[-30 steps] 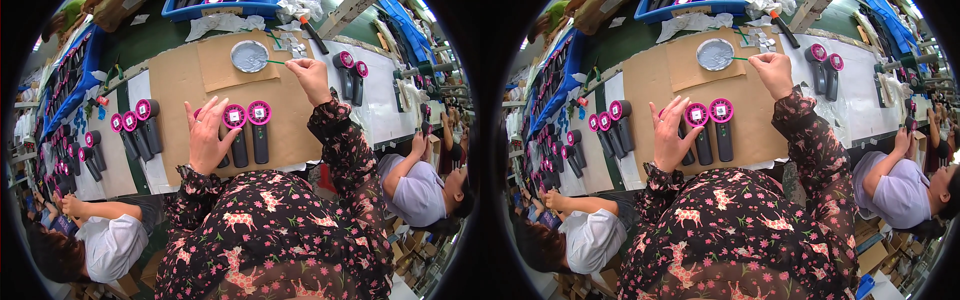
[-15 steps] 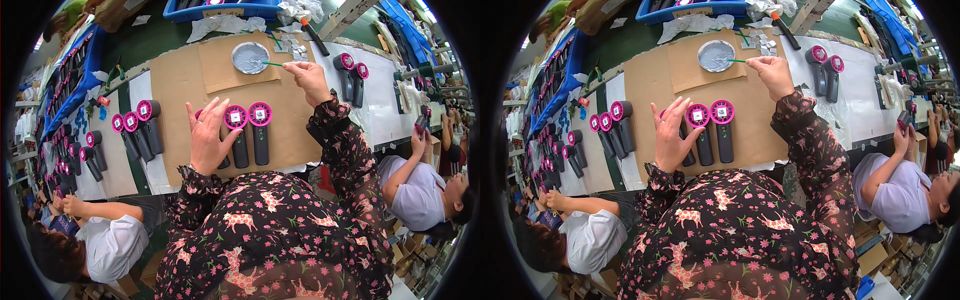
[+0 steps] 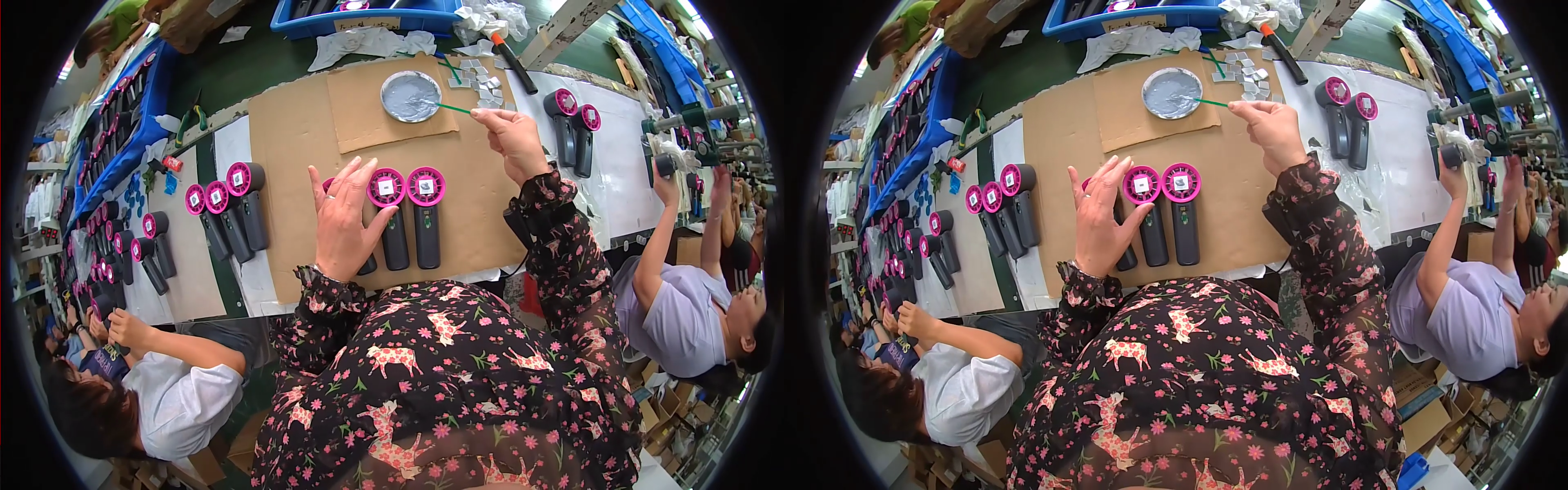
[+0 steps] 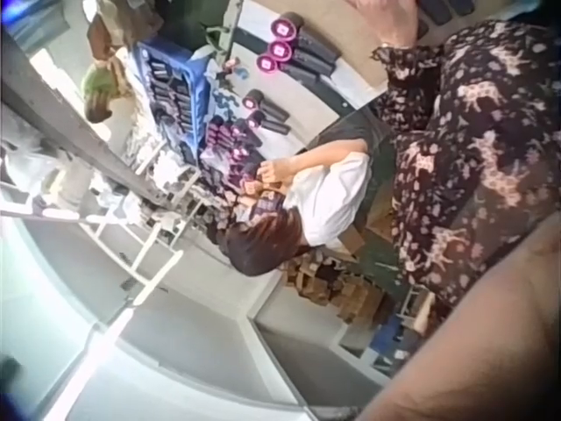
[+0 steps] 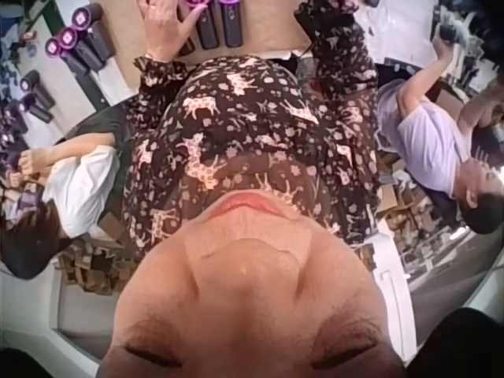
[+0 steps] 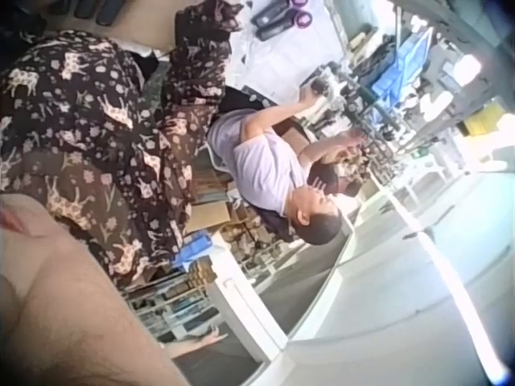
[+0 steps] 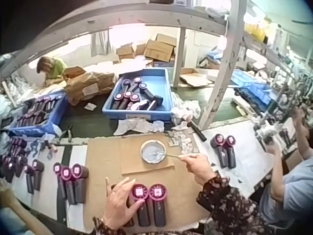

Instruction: The person applies a substance to the center of hair dryers using a thin stick, then places and presses small square pieces onto the substance by hand. They repeat this process for each hair dryer, occasionally moving the items on the work surface.

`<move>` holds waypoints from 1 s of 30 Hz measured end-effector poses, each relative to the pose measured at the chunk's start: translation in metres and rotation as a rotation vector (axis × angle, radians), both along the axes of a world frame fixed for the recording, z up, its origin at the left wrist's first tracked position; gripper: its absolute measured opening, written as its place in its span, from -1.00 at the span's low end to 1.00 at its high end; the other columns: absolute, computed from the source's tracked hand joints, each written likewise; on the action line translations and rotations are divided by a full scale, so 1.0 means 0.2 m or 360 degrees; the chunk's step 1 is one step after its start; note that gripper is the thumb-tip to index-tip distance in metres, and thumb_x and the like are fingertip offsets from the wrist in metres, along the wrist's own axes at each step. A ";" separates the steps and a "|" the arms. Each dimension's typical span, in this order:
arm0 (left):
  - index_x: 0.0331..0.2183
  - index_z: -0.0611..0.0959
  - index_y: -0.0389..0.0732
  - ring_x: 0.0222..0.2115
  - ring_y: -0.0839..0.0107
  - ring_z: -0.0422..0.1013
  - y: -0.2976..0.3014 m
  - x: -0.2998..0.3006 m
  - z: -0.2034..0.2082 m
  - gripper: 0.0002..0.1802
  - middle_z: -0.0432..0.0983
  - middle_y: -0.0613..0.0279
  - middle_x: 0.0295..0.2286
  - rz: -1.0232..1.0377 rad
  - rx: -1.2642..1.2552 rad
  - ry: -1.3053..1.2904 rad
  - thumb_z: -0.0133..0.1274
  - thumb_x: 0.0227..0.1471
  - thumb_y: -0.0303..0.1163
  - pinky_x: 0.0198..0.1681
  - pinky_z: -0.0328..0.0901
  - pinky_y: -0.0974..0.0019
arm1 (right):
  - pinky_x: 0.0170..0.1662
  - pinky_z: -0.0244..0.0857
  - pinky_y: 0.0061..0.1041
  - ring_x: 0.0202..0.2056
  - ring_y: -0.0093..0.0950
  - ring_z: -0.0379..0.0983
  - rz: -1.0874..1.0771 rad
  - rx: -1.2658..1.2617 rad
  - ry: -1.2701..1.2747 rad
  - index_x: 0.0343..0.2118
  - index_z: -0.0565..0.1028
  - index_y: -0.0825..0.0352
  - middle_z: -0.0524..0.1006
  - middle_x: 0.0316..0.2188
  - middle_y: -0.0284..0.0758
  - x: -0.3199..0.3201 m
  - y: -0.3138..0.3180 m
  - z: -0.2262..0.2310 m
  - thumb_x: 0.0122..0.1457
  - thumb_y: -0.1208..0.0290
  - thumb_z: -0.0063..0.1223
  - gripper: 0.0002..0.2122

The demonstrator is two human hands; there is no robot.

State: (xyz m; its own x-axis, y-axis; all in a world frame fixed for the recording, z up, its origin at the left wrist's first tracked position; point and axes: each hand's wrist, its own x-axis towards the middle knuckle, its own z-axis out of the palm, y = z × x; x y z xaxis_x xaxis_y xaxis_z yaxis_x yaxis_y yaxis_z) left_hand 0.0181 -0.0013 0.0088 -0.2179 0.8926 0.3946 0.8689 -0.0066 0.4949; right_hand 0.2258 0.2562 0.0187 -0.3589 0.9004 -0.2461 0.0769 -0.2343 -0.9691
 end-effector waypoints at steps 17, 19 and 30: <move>0.34 0.53 -0.11 0.35 0.18 0.39 -0.02 -0.01 -0.03 -0.16 0.60 0.21 0.18 0.0063 -0.0009 0.0015 0.48 0.09 -0.16 0.59 -0.42 -0.34 | -0.42 -0.02 -0.64 -0.51 -0.75 0.13 0.0201 -0.0368 0.0468 -0.05 0.68 0.50 0.36 -0.51 -0.63 0.10 -0.10 0.28 0.42 0.45 0.28 -0.80; 0.33 0.54 -0.11 0.34 0.18 0.39 -0.02 -0.01 -0.02 -0.16 0.60 0.20 0.20 0.0080 -0.0022 0.0018 0.48 0.08 -0.14 0.60 -0.42 -0.32 | -0.42 -0.01 -0.64 -0.51 -0.75 0.14 0.0238 -0.0383 0.0476 -0.04 0.68 0.52 0.37 -0.52 -0.62 0.12 -0.16 0.31 0.42 0.45 0.28 -0.79; 0.37 0.49 -0.10 0.35 0.21 0.39 -0.03 -0.01 -0.02 -0.15 0.60 0.26 0.21 0.0071 0.0074 -0.0039 0.44 0.12 -0.19 0.58 -0.45 -0.40 | -0.39 0.02 -0.67 -0.47 -0.76 0.22 0.0357 0.0172 0.0018 -0.14 0.74 0.45 0.50 -0.46 -0.58 0.17 -0.58 0.28 0.37 0.51 0.34 -0.88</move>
State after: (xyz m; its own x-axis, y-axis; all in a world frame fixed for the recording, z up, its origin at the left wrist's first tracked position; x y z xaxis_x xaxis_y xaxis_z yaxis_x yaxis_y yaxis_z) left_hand 0.0152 -0.0076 0.0053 -0.2674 0.8625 0.4297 0.8564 0.0084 0.5162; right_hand 0.2588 0.1397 0.0742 -0.5549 0.8187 -0.1474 0.1043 -0.1074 -0.9887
